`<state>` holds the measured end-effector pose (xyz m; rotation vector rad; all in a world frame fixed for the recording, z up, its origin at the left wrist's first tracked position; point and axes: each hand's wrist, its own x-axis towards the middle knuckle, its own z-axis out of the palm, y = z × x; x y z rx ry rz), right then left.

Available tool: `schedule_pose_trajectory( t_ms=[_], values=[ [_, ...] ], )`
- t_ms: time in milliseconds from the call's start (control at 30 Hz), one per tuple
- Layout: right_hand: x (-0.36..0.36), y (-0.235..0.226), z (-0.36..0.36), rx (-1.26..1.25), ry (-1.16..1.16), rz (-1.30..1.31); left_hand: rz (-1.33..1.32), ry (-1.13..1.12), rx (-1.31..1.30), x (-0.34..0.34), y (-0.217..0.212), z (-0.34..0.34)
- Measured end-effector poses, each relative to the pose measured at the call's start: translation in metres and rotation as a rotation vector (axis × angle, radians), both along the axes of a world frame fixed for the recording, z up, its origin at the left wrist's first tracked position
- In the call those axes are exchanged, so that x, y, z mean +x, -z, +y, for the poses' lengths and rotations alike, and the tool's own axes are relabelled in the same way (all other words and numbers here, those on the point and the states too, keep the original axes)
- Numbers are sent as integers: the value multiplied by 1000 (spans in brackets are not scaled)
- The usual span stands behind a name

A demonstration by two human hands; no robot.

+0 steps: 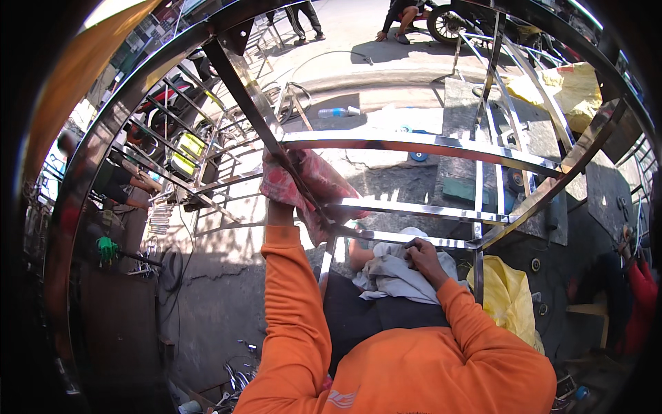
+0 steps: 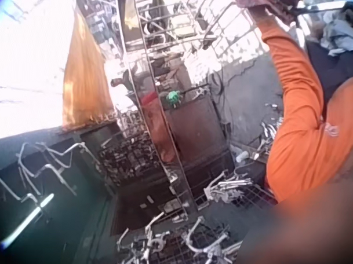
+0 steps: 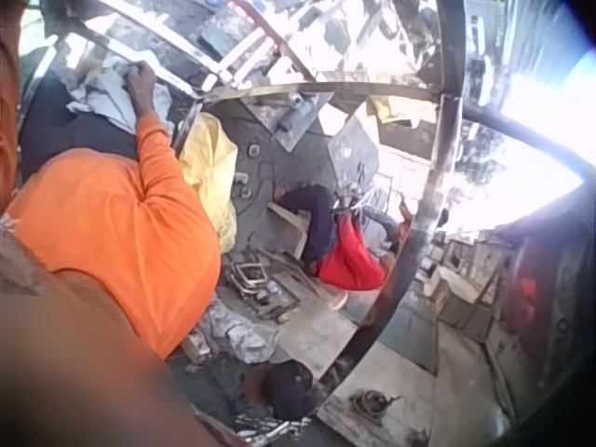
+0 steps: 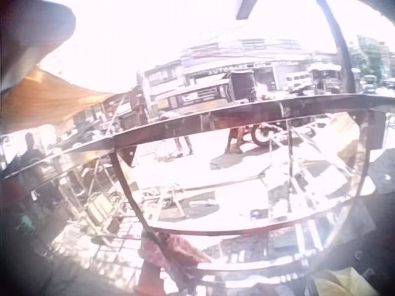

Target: The person uses a handheld angle grinder to polish a metal frame, then wipes the frame with a cloth and applies a spray from a can. The person continues to wipe the frame with the cloth.

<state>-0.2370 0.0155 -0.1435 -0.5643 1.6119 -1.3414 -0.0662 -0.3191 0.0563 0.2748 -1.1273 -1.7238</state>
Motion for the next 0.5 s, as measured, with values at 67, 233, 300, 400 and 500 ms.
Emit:
schedule_pose_trajectory(
  t_ms=[67,233,300,400,500],
  values=[
    [0,0,0,6,2,6,-63,-19,-22,1,-2,3],
    [0,0,-1,31,0,14,-15,17,-156,4,5,1],
    [0,0,-1,5,-6,32,-215,-148,-272,5,9,-1],
    [1,-1,0,-15,-10,54,-185,-124,-197,6,10,0],
    [1,0,1,-37,1,72,-35,6,-8,5,8,3]
  ],
)
